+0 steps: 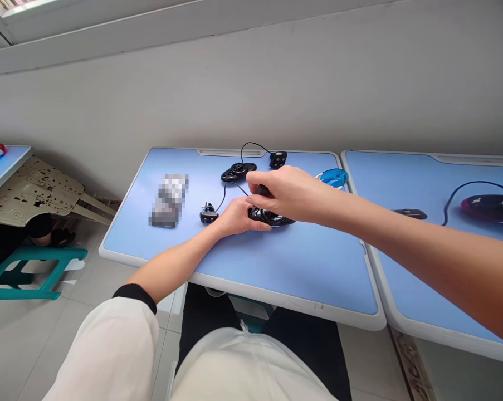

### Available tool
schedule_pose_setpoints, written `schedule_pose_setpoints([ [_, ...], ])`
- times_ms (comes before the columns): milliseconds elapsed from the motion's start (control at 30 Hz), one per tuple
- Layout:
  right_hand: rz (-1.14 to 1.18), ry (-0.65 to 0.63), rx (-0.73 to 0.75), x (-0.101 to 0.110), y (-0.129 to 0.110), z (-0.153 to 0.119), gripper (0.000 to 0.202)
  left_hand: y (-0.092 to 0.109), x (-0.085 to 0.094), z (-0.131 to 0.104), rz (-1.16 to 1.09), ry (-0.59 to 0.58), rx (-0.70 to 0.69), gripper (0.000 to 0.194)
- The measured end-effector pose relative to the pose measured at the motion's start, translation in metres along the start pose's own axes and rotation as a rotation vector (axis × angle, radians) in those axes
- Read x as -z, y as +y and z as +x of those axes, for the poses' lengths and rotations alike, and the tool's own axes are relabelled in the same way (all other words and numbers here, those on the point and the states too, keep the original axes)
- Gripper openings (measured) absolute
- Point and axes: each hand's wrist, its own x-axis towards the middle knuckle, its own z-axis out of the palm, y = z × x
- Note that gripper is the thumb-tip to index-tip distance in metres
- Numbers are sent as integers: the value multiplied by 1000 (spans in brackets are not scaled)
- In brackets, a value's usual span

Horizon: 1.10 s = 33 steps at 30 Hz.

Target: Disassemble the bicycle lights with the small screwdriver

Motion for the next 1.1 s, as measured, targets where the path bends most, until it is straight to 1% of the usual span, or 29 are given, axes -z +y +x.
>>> schedule_pose_setpoints([
  [67,41,-30,17,2,3,-1,5,-1,0,1,10,-20,19,30],
  [133,50,-49,18,4,4,-1,4,-2,0,1,25,-9,17,30],
  [233,-1,-9,-25,2,1,-1,14,-2,0,1,36,31,6,34],
  [300,-45,32,-43,-1,-1,0,12,-3,0,2,39,35,7,34],
  [333,-52,46,-38,-2,-1,0,9,-3,0,2,40,30,10,33],
  [400,-26,51,12,-3,0,0,13,-2,0,1,42,11,27,31],
  [467,14,26,79,-3,2,0,14,-1,1,1,48,-11,53,28],
  [500,16,11,100,-2,2,0,9,1,2,1,46,-14,54,28],
  [533,0,1,104,-2,2,0,4,2,2,0,41,-9,47,28],
  [633,-100,2,38,-1,0,1,19,5,2,0,19,26,17,36],
  [667,-117,3,29,-1,0,2,20,6,2,0,19,30,19,38],
  [800,-39,1,91,-1,2,3,2,3,2,0,60,1,64,31],
  [867,5,-3,102,-1,4,2,11,2,2,1,66,-18,76,27],
  [933,-5,4,68,0,3,2,13,2,1,1,62,-2,66,29],
  [1033,-81,26,-17,0,-1,2,19,4,1,1,60,56,32,40],
  [1100,-91,29,-17,0,-2,2,13,3,1,1,47,56,17,41],
])
